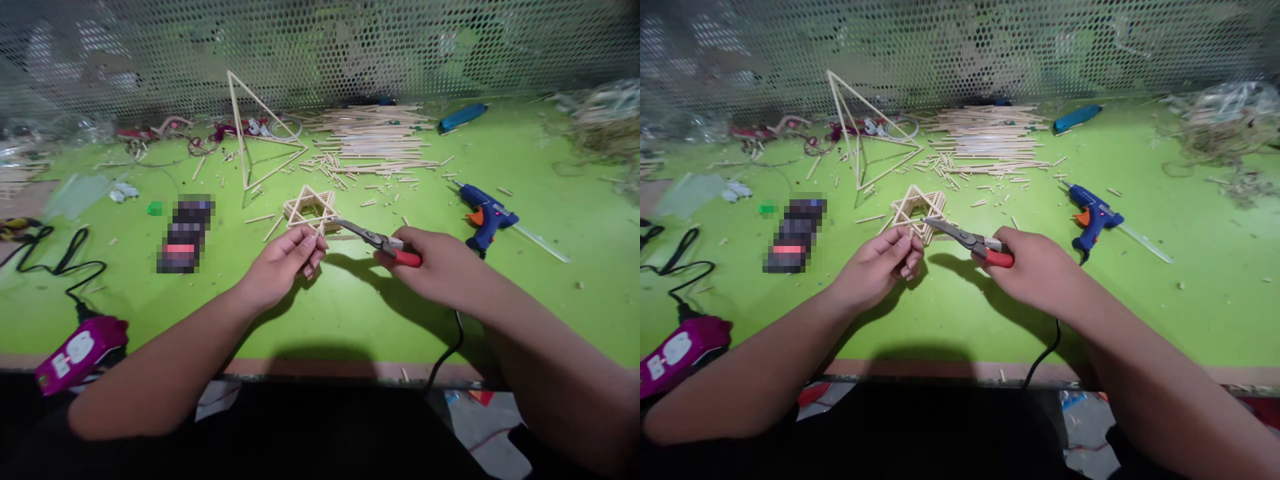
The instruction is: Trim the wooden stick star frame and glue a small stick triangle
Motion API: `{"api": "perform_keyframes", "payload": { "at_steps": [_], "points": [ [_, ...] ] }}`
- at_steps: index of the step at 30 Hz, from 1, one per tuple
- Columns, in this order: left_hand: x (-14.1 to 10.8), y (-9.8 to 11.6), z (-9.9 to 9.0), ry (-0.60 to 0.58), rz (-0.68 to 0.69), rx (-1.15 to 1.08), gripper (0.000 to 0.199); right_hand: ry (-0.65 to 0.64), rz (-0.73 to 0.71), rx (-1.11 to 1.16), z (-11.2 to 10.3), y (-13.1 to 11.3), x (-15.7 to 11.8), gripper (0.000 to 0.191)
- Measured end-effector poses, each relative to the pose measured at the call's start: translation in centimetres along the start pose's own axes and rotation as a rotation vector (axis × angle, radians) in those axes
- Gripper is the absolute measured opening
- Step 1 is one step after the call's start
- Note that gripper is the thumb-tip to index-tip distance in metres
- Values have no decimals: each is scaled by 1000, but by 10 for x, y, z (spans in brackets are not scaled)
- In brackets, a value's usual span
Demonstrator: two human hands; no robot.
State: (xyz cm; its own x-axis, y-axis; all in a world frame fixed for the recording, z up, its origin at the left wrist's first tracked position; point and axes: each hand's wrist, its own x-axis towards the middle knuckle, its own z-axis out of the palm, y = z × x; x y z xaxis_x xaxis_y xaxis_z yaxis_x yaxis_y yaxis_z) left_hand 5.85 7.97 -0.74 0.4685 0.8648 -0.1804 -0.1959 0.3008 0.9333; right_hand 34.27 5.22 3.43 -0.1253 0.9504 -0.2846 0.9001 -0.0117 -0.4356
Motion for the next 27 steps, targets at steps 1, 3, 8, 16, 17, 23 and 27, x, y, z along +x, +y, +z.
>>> {"api": "perform_keyframes", "payload": {
  "at_steps": [1,3,8,16,17,23,27],
  "points": [
    [0,0,0,-10,6,-9,27,-6,-14,14,0,0,-1,28],
    [-1,-1,1,-35,8,-36,27,-18,-36,25,2,0,-1,27],
    [-1,-2,3,-83,-5,-12,25,-60,-46,5,4,-2,-1,23],
    [-3,-1,5,-100,-5,8,25,-104,-53,10,4,-6,-2,26],
    [-3,-1,4,-105,-4,-1,25,-104,-52,7,3,-6,-2,26],
    [-2,-2,3,-123,-6,-37,23,-131,-53,23,3,-5,-2,29],
    [-1,-1,3,-110,-20,-18,27,-148,-54,32,4,-5,-2,31]
  ]
}}
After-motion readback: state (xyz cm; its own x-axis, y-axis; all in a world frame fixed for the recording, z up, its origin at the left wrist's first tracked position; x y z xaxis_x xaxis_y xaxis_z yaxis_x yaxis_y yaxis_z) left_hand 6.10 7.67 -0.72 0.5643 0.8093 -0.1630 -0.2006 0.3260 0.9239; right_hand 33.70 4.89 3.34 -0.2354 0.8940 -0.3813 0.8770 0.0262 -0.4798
